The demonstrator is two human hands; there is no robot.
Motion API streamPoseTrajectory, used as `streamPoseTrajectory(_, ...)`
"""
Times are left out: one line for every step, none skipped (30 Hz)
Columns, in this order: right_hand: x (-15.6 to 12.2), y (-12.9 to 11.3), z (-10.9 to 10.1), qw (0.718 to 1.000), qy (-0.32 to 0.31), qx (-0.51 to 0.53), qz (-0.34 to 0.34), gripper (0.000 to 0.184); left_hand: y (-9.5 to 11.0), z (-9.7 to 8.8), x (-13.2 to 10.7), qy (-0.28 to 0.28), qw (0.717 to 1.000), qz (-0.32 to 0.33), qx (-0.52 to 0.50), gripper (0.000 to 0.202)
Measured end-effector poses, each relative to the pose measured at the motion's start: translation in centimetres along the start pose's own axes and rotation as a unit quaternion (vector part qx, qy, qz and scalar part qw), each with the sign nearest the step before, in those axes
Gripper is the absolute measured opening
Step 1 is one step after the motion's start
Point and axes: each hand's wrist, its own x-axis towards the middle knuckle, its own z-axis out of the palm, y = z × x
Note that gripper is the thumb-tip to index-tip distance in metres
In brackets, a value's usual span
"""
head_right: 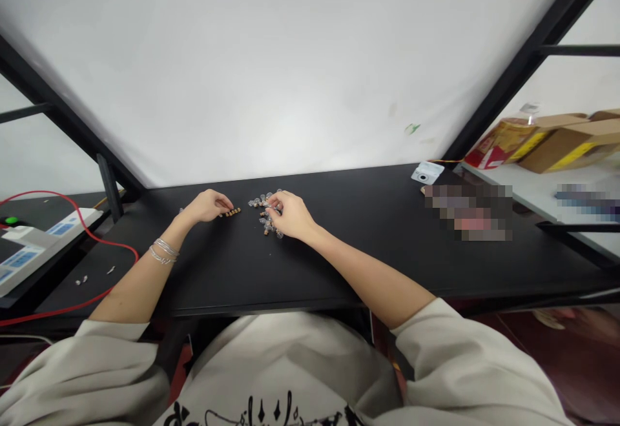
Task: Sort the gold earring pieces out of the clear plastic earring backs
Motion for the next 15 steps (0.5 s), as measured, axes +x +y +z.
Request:
streamPoseTrajectory(0.0,0.0,0.0,1.000,-0.001,0.001,0.002,0.012,0.0,0.0,0.0,-0.002,1.000,-0.003,-0.009,0.017)
streamPoseTrajectory(0.0,-0.1,0.0,1.000,-0.001,0.003,0.004,0.012,0.0,0.0,0.0,-0.005,1.000,-0.008,-0.019,0.019)
streamPoseTrajectory(0.0,-0.1,0.0,1.000,-0.002,0.004,0.006,0.012,0.0,0.0,-0.1,-0.011,0.999,-0.012,-0.029,0.022)
streamPoseTrajectory(0.0,-0.2,0.0,1.000,-0.002,0.005,0.007,0.012,0.1,0.0,-0.1,-0.017,0.999,-0.016,-0.038,0.024)
streamPoseTrajectory(0.0,-0.2,0.0,1.000,-0.002,0.006,0.009,0.012,0.2,0.0,-0.2,-0.025,0.998,-0.018,-0.046,0.027)
streamPoseTrajectory(0.0,-0.3,0.0,1.000,-0.003,0.007,0.010,0.012,0.3,-0.1,-0.2,-0.033,0.998,-0.021,-0.051,0.030)
streamPoseTrajectory(0.0,-0.3,0.0,1.000,-0.004,0.009,0.012,0.012,0.4,-0.1,-0.3,-0.039,0.998,-0.024,-0.052,0.033)
streamPoseTrajectory(0.0,-0.3,0.0,1.000,-0.004,0.010,0.015,0.012,0.5,-0.2,-0.3,-0.043,0.997,-0.027,-0.050,0.035)
streamPoseTrajectory(0.0,-0.4,0.0,1.000,-0.005,0.011,0.018,0.012,0.7,-0.3,-0.4,-0.045,0.998,-0.030,-0.045,0.037)
streamPoseTrajectory(0.0,-0.4,0.0,1.000,-0.006,0.012,0.021,0.012,0.8,-0.3,-0.4,-0.046,0.998,-0.033,-0.039,0.038)
streamPoseTrajectory(0.0,-0.4,0.0,1.000,-0.007,0.013,0.023,0.012,1.0,-0.3,-0.5,-0.045,0.998,-0.036,-0.034,0.040)
streamPoseTrajectory(-0.1,-0.4,0.0,1.000,-0.008,0.013,0.025,0.012,1.1,-0.4,-0.5,-0.043,0.998,-0.038,-0.028,0.040)
streamPoseTrajectory(-0.1,-0.4,0.0,1.000,-0.009,0.013,0.027,0.012,1.3,-0.4,-0.6,-0.040,0.998,-0.041,-0.024,0.041)
streamPoseTrajectory(-0.1,-0.4,0.0,0.999,-0.010,0.013,0.027,0.012,1.4,-0.4,-0.6,-0.037,0.998,-0.043,-0.020,0.041)
streamPoseTrajectory(0.0,-0.4,0.0,0.999,-0.011,0.012,0.028,0.012,1.5,-0.4,-0.7,-0.034,0.998,-0.046,-0.019,0.041)
